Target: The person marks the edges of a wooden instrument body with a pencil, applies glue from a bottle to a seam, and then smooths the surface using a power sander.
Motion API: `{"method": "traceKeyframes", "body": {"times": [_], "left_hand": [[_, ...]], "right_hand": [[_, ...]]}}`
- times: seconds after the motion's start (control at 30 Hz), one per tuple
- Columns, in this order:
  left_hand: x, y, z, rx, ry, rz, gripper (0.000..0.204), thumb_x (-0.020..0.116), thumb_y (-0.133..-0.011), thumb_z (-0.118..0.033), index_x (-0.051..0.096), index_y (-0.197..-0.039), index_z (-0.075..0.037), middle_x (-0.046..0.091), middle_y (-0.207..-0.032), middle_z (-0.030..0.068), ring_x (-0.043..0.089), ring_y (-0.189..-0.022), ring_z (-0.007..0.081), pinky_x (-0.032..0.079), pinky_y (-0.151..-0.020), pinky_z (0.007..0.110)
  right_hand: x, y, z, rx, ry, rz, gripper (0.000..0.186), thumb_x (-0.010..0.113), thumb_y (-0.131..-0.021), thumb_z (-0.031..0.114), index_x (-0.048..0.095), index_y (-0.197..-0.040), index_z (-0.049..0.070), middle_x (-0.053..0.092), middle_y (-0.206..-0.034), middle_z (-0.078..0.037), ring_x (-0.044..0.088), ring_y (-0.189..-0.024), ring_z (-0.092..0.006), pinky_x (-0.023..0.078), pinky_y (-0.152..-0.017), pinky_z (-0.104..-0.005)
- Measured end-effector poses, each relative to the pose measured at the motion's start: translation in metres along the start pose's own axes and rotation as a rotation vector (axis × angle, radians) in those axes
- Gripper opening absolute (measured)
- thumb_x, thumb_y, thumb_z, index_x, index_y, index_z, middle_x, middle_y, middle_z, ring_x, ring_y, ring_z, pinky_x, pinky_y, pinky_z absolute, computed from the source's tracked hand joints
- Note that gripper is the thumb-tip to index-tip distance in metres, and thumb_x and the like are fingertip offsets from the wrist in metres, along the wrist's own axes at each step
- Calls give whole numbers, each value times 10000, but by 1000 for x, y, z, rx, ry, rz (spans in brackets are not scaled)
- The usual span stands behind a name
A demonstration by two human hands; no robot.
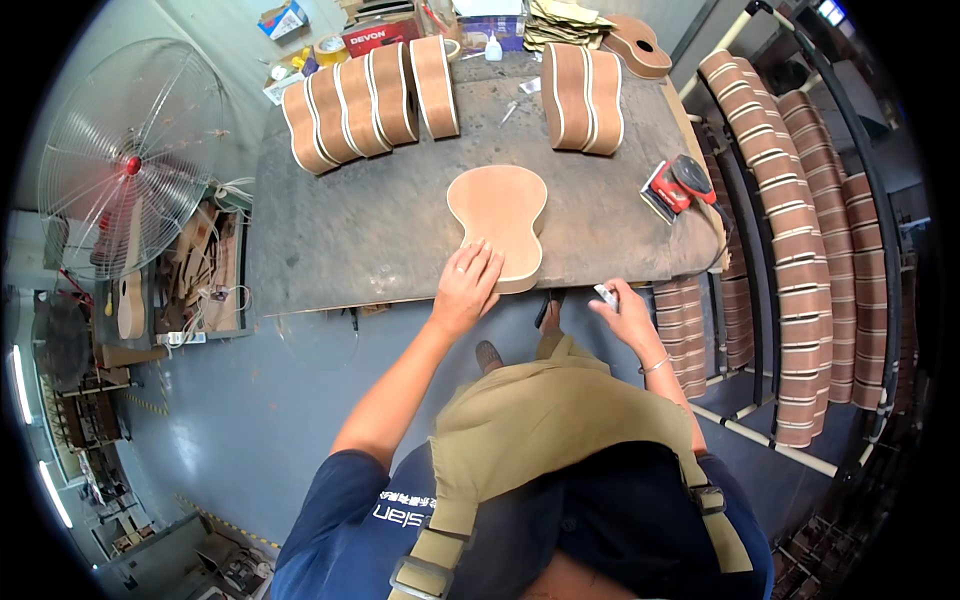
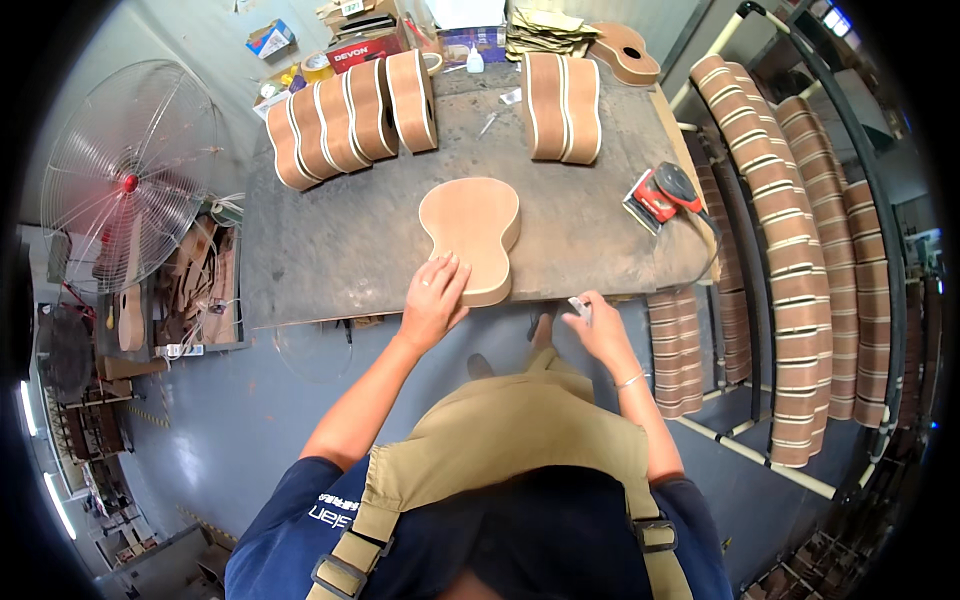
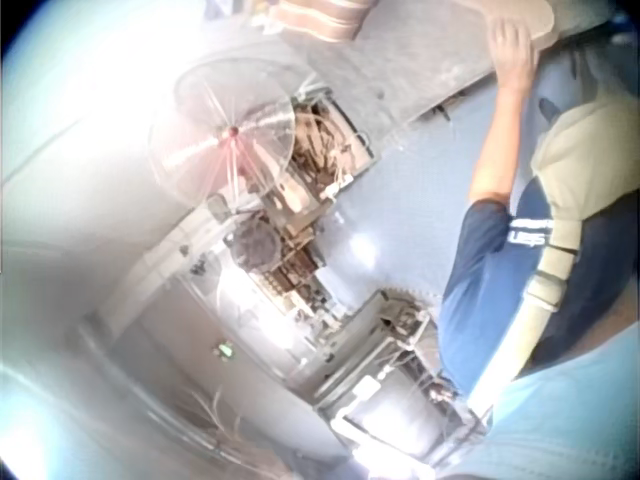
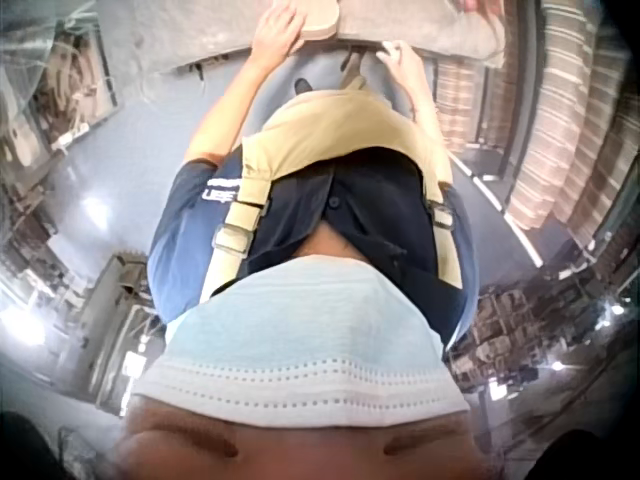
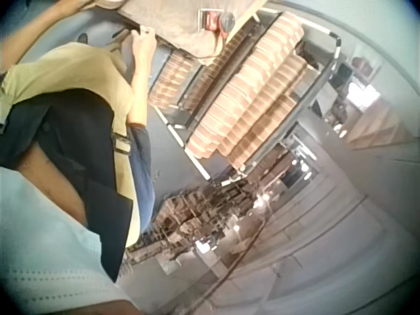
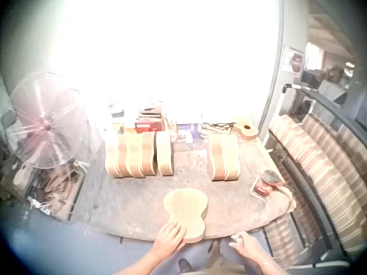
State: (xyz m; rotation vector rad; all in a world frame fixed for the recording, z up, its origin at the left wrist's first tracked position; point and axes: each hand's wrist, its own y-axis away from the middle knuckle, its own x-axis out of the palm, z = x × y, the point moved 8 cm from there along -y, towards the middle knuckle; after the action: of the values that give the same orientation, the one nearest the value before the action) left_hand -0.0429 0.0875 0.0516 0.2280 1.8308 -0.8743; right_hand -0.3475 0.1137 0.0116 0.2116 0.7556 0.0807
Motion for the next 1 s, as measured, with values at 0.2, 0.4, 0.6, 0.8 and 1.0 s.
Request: {"method": "traceKeyframes", "body": {"times": [0.2, 0.4, 0.6, 0.8, 1.0], "left_hand": [[-60, -50, 95, -857, 1049, -343, 597, 872, -918, -289, 624, -1366, 18, 703, -1284, 151, 687, -1157, 239, 565, -1000, 388], [50, -32, 145, -809, 302, 103, 560, 908, -849, -332, 718, -1314, -84, 640, -1304, 182, 579, -1273, 364, 474, -1084, 469], [69, -43, 135, -685, 527, 161, 713, 882, -845, -308, 590, -1477, -155, 596, -1306, 132, 520, -1284, 383, 432, -1121, 468], [63, -44, 134, -669, 502, 141, 670, 844, -877, -329, 593, -1479, -176, 586, -1301, 123, 530, -1262, 373, 425, -1123, 462], [68, -40, 133, -689, 521, 110, 675, 848, -867, -331, 594, -1474, -180, 589, -1298, 113, 529, -1246, 380, 436, -1111, 474]], "right_hand": [[4, -45, -19, 63, -294, -44, 157, 609, -1092, 171, 703, -1112, 47, 707, -811, -36, 666, -714, -121, 517, -634, -306], [34, -97, -3, -30, -550, 63, 193, 621, -1089, 90, 699, -1217, -31, 779, -989, -79, 731, -860, -126, 606, -806, -287], [69, -177, 24, -164, -751, 240, 244, 634, -1088, 106, 711, -1267, -41, 789, -1103, -100, 744, -962, -159, 594, -897, -313], [123, -265, 130, -604, -427, 462, 218, 717, -1019, 142, 794, -1178, 15, 698, -971, -113, 675, -919, -220, 530, -840, -327], [143, -269, 115, -635, -342, 514, 219, 724, -1013, 152, 810, -1184, 45, 684, -951, -100, 649, -876, -216, 507, -793, -322]]}}
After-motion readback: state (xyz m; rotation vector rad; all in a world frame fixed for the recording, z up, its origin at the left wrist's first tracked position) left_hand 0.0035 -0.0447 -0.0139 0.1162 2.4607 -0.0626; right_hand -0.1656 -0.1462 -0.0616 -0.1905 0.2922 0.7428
